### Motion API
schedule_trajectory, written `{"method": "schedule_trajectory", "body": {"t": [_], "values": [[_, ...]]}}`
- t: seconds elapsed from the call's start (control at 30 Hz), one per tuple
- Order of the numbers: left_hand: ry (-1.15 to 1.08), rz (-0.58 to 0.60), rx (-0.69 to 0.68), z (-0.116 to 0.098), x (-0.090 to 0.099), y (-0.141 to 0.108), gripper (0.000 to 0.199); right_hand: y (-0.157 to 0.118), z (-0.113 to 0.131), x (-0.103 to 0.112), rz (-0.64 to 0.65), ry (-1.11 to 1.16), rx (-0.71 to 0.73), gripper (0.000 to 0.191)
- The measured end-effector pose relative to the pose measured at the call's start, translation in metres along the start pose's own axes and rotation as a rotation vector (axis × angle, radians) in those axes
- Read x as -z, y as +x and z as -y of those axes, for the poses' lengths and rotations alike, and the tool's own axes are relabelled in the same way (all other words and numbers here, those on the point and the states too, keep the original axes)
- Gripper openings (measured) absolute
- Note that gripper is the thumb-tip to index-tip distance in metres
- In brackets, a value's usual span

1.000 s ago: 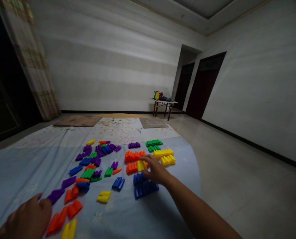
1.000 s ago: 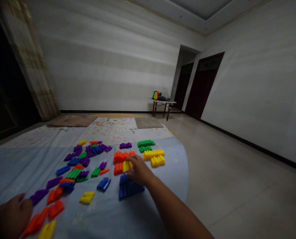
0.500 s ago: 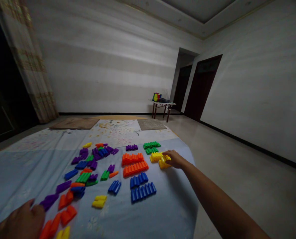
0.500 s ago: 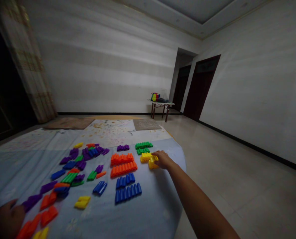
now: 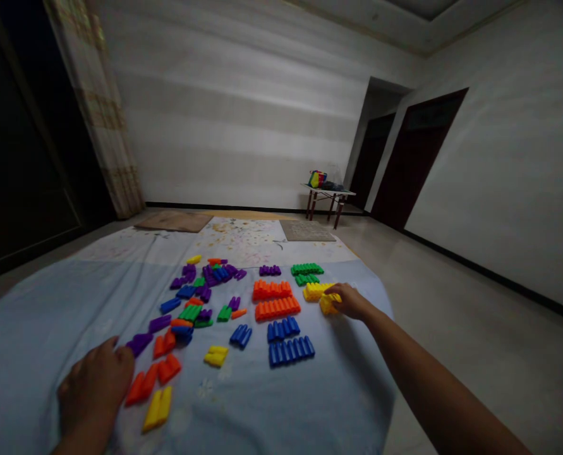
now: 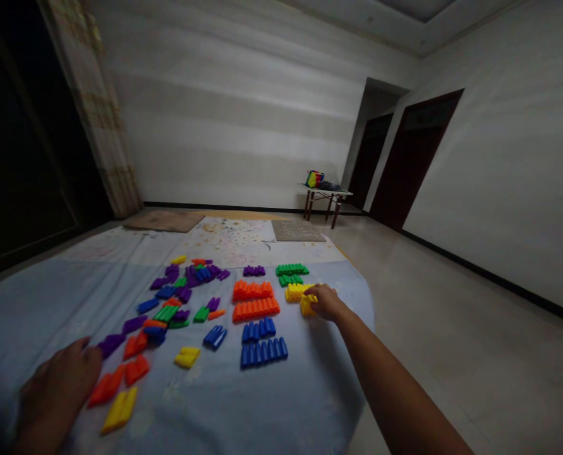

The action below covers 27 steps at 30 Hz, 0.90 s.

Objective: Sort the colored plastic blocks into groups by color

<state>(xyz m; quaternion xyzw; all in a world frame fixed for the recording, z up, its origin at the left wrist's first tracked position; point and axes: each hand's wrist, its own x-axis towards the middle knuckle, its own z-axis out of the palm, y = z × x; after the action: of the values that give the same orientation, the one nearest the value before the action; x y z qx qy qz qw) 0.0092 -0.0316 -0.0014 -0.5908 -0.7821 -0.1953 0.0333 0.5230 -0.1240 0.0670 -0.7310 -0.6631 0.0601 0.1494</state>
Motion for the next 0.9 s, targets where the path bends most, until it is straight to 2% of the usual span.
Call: {"method": "schedule_trajectory", "body": {"t": [0.13, 0.27, 0.37, 0.5, 0.67, 0.77, 0.9], "values": [[0.068, -0.015, -0.033, -0.01, 0.015, -0.012, 0.047, 0.0, 0.019, -0.001, -0.043, 0.031, 0.066, 0.049], [0.082, -0.054, -0.042, -0.011, 0.016, -0.017, 0.045, -0.002, 0.075, -0.014, -0.143, 0.207, 0.338, 0.04], [0.08, -0.073, -0.043, -0.012, 0.016, -0.019, 0.044, -0.008, 0.133, -0.034, -0.062, 0.31, 0.485, 0.035], [0.091, -0.085, -0.046, -0.013, 0.016, -0.02, 0.043, -0.018, 0.208, -0.065, 0.071, 0.38, 0.603, 0.032], [0.098, -0.1, -0.054, -0.012, 0.017, -0.022, 0.043, -0.034, 0.278, -0.096, 0.21, 0.287, 0.801, 0.031], [0.092, -0.101, -0.07, -0.012, 0.018, -0.022, 0.043, -0.04, 0.299, -0.109, 0.252, 0.13, 0.808, 0.039], [0.08, -0.08, -0.056, -0.012, 0.019, -0.02, 0.044, -0.037, 0.297, -0.112, 0.286, 0.038, 0.797, 0.041]]}}
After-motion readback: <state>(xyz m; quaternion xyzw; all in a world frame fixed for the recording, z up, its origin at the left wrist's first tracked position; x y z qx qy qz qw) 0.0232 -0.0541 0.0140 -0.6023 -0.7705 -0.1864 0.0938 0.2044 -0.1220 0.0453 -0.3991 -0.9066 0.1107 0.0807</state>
